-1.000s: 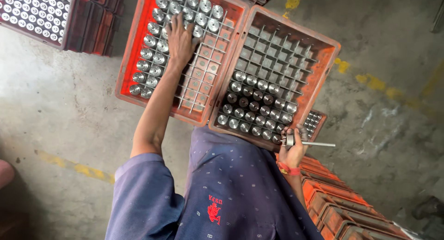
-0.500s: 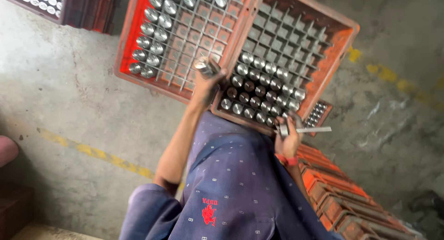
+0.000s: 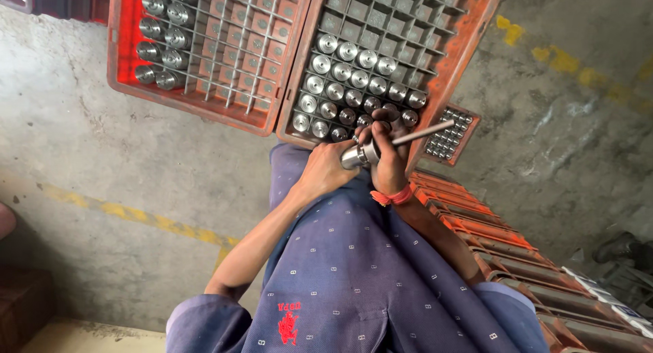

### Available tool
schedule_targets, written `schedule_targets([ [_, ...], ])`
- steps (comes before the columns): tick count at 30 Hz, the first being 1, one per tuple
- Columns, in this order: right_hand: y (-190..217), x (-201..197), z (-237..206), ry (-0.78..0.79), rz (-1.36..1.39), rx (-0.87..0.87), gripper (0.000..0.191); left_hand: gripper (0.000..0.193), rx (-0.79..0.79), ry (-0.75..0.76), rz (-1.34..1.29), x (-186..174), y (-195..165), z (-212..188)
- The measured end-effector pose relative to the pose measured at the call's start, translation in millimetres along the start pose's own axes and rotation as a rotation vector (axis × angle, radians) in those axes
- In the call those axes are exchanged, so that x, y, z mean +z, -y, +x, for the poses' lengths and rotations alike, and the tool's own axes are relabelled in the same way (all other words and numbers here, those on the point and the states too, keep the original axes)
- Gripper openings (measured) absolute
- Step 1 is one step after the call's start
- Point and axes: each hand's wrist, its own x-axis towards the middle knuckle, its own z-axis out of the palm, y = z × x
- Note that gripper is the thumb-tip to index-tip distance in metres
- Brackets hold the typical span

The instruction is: The person repeatedly picks small cylindrical metal parts from a red crate and places them into a brown crate with a grid of compartments. The person uses both hands to transfer the parts one by one, filling the compartments in the brown crate.

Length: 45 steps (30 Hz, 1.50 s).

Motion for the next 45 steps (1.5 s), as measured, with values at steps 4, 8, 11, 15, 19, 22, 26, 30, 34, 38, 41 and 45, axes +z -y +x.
schedule_targets([
  [4,0,-23,-14,0.137,-0.124,-0.045,0.014,0.046,0.072,0.142,0.046,10,5,10],
  [8,-11,-53,-8,0.037,-0.022,-0.018,0.017,0.052,0.194,0.215,-0.059,24,18,24],
  [11,-14,-84,12,-0.201,0.220,-0.077,0.017,0.067,0.207,0.131,0.153,31,24,51],
  [15,5,-141,29,-0.381,0.395,-0.236,0.021,0.065,0.219,-0.013,0.408,29,24,109],
  [19,2,-164,25,-0.459,0.327,-0.268,0.024,0.064,0.501,-0.126,0.546,27,10,154],
  [22,-12,-163,20,-0.383,0.355,-0.283,0.018,0.060,0.703,-0.214,0.583,29,4,161],
  [26,-29,-159,8,-0.464,0.379,-0.177,0.017,0.035,0.621,-0.194,0.291,3,1,142],
  [30,-34,-153,-5,-0.509,0.312,-0.137,0.017,0.026,0.629,-0.501,0.314,-84,17,134],
  [34,-34,-140,-16,-0.493,0.223,-0.192,0.020,0.029,0.260,-0.743,0.537,-197,48,155],
  [38,-37,-123,-25,-0.517,0.209,-0.168,0.018,0.064,0.249,-0.866,0.763,-256,72,184],
  [41,-42,-111,-26,-0.515,0.196,-0.164,0.017,0.061,0.270,-0.839,0.852,-267,71,200],
  [45,-45,-103,-33,-0.519,0.193,-0.154,0.018,0.057,0.350,-0.784,0.791,-280,71,179],
])
